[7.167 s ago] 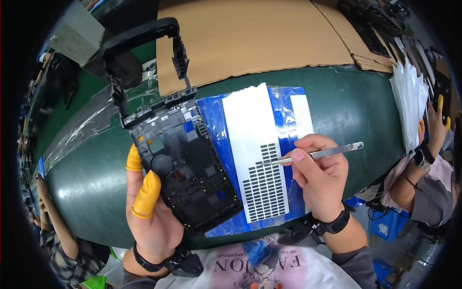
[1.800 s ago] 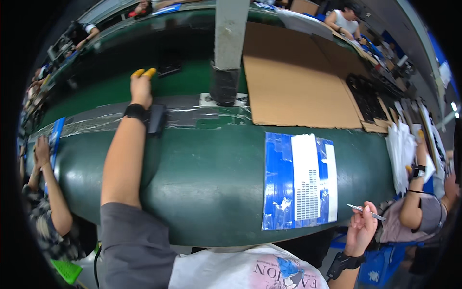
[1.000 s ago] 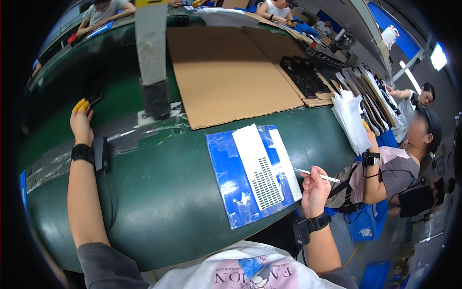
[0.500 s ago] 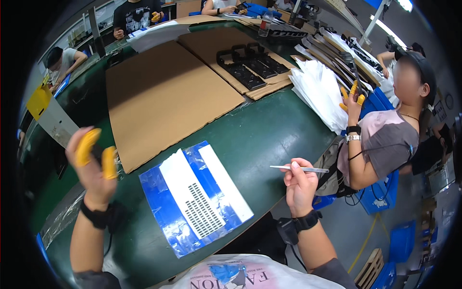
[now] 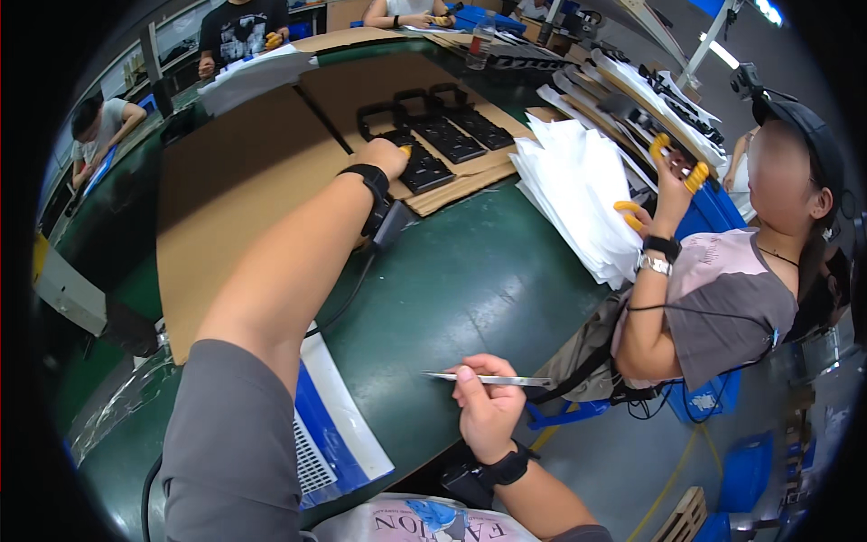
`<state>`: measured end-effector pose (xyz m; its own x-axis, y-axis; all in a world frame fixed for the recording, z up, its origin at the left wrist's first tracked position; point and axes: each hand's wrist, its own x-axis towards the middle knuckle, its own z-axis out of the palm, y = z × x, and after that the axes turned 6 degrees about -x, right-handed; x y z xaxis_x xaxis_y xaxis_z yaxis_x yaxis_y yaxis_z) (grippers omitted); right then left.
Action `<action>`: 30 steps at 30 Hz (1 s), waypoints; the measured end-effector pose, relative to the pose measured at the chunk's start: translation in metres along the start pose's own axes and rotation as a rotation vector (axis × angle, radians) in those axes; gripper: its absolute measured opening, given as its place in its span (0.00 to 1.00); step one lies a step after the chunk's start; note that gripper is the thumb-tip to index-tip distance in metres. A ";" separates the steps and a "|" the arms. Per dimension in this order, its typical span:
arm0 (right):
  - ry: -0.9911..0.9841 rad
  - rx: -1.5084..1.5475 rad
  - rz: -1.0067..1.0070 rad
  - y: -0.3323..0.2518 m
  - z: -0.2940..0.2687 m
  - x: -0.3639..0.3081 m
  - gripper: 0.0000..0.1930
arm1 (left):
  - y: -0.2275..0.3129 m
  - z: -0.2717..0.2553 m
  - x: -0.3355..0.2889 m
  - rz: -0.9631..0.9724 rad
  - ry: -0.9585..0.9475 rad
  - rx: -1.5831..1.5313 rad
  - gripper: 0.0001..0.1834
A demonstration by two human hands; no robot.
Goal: The recorder is assembling an electronic device component using tweezers and manual manipulation on a factory line.
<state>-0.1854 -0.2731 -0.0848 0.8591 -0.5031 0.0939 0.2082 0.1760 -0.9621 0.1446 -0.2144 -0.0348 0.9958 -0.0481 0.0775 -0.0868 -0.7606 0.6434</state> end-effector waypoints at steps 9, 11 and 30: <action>-0.053 0.016 -0.002 0.002 0.004 0.003 0.07 | -0.041 -0.103 -0.067 -0.018 -0.064 -1.235 0.07; -0.014 -0.005 -0.046 -0.002 -0.005 0.004 0.06 | -0.051 -0.133 -0.116 -0.064 -0.066 -1.226 0.09; 0.012 0.033 -0.095 0.005 0.005 0.000 0.06 | -0.179 -0.210 -0.156 0.037 0.182 0.427 0.26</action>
<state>-0.1819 -0.2682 -0.0880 0.8291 -0.5290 0.1812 0.3039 0.1542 -0.9401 -0.0008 0.0651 -0.0018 0.9678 0.0050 0.2518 -0.0651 -0.9608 0.2693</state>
